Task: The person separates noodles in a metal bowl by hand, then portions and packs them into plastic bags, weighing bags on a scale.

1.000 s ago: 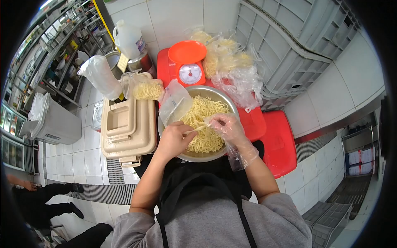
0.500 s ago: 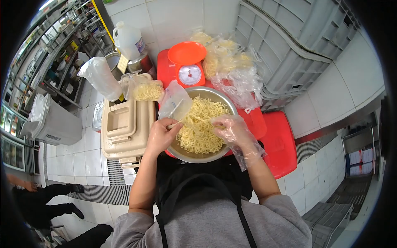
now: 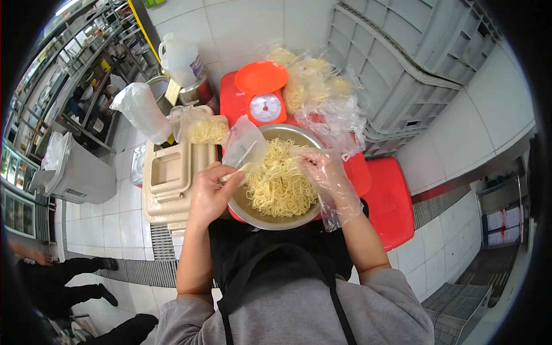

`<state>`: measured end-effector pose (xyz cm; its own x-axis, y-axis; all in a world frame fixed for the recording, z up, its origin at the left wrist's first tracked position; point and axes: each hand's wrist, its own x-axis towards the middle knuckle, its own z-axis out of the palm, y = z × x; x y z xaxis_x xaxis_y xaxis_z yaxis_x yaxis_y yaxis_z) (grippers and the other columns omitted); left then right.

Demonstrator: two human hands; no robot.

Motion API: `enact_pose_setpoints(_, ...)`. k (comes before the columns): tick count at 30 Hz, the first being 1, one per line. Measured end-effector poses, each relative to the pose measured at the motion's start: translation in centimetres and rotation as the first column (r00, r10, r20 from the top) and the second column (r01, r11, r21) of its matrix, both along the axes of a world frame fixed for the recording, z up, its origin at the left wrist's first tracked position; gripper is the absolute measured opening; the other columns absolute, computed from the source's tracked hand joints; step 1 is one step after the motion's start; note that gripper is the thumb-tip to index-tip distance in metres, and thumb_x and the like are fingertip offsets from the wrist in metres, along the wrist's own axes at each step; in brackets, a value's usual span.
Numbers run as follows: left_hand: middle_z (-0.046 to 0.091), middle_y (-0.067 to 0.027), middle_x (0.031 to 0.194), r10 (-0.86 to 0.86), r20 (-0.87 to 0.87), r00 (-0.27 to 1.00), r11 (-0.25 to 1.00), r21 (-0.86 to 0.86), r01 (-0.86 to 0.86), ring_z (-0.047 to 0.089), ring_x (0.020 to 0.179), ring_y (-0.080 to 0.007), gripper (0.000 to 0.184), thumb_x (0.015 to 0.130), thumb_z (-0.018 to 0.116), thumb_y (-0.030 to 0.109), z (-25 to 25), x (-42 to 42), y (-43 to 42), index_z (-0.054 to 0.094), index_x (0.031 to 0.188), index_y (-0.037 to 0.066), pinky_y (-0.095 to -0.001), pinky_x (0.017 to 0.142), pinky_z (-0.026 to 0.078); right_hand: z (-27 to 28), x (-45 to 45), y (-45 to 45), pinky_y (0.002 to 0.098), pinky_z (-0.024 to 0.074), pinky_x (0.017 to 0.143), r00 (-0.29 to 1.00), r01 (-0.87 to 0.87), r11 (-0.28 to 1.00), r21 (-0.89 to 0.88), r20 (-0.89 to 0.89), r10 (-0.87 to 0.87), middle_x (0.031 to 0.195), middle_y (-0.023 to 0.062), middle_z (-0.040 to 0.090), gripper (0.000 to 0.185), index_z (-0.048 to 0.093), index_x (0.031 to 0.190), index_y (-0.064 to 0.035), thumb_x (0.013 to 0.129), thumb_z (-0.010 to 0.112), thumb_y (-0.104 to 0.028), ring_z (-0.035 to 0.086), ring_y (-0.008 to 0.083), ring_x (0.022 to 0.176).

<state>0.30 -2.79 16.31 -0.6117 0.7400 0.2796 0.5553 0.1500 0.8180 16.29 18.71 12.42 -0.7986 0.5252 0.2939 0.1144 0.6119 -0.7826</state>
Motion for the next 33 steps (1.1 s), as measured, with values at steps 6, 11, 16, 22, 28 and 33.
enact_pose_setpoints(6,0.062,-0.0110,0.076,0.018,0.030,0.999,0.999,-0.035,-0.017,0.060,0.066,-0.0190,0.017,0.081,0.070,0.013,-0.3,-0.8,-0.7,0.069,0.088,-0.002,-0.0298,0.061,0.045,-0.4,1.1,0.1,0.0372,0.0498,0.088,0.975,-0.022,0.979,0.201,0.222,-0.024,0.111,0.0190,0.065,0.035,0.065,0.112,-0.0038,0.078,0.061,-0.009,0.064,0.0296,0.102)
enact_pose_setpoints(11,0.061,-0.0109,0.075,-0.014,0.027,1.000,1.000,-0.003,0.014,0.059,0.068,-0.0187,0.016,0.081,0.070,0.012,0.6,-0.1,-0.5,0.069,0.088,-0.002,-0.0297,0.062,0.044,0.8,0.4,-0.6,0.0384,0.0464,0.093,0.989,-0.143,0.963,0.230,0.082,0.127,0.119,0.0161,0.058,0.039,0.061,0.119,-0.0055,0.080,0.063,-0.011,0.058,0.0292,0.108)
enact_pose_setpoints(16,0.061,-0.0090,0.072,-0.010,-0.050,0.999,1.000,0.010,0.010,0.057,0.069,-0.0156,0.013,0.082,0.070,0.009,2.4,0.9,0.5,0.068,0.086,-0.003,-0.0296,0.065,0.044,2.9,-2.4,-3.5,0.0343,0.0485,0.088,0.947,-0.312,0.948,-0.059,-0.100,0.305,0.105,0.0159,0.063,0.038,0.061,0.118,-0.0043,0.083,0.068,-0.015,0.062,0.0238,0.098)
enact_pose_setpoints(22,0.059,-0.0115,0.064,0.121,-0.291,0.949,0.992,0.005,-0.125,0.055,0.058,-0.0172,0.016,0.084,0.069,0.014,0.5,0.4,0.6,0.068,0.084,-0.002,-0.0311,0.056,0.043,1.9,-4.3,-5.1,0.0326,0.0499,0.070,0.938,-0.344,0.915,-0.210,-0.032,0.345,0.080,0.0129,0.067,0.030,0.066,0.108,-0.0012,0.081,0.072,-0.015,0.065,0.0197,0.074)
enact_pose_setpoints(28,0.059,-0.0154,0.057,0.193,-0.092,0.977,0.961,-0.182,-0.207,0.057,0.050,-0.0271,0.027,0.087,0.064,0.023,-0.7,-0.5,0.3,0.068,0.076,-0.002,-0.0369,0.052,0.043,1.5,-3.8,-4.5,0.0341,0.0485,0.064,0.938,-0.327,0.941,-0.085,-0.150,0.312,0.077,0.0135,0.066,0.015,0.068,0.091,0.0005,0.081,0.070,-0.011,0.063,0.0255,0.068)
enact_pose_setpoints(33,0.057,-0.0136,0.055,0.246,-0.047,0.968,0.947,-0.202,-0.250,0.051,0.046,-0.0212,0.032,0.089,0.062,0.025,-1.5,-1.1,0.5,0.067,0.074,-0.003,-0.0343,0.049,0.040,0.1,-2.9,-3.1,0.0356,0.0498,0.069,0.937,-0.336,0.939,0.078,-0.073,0.341,0.082,0.0156,0.066,0.018,0.069,0.093,0.0000,0.081,0.069,-0.012,0.063,0.0314,0.073)
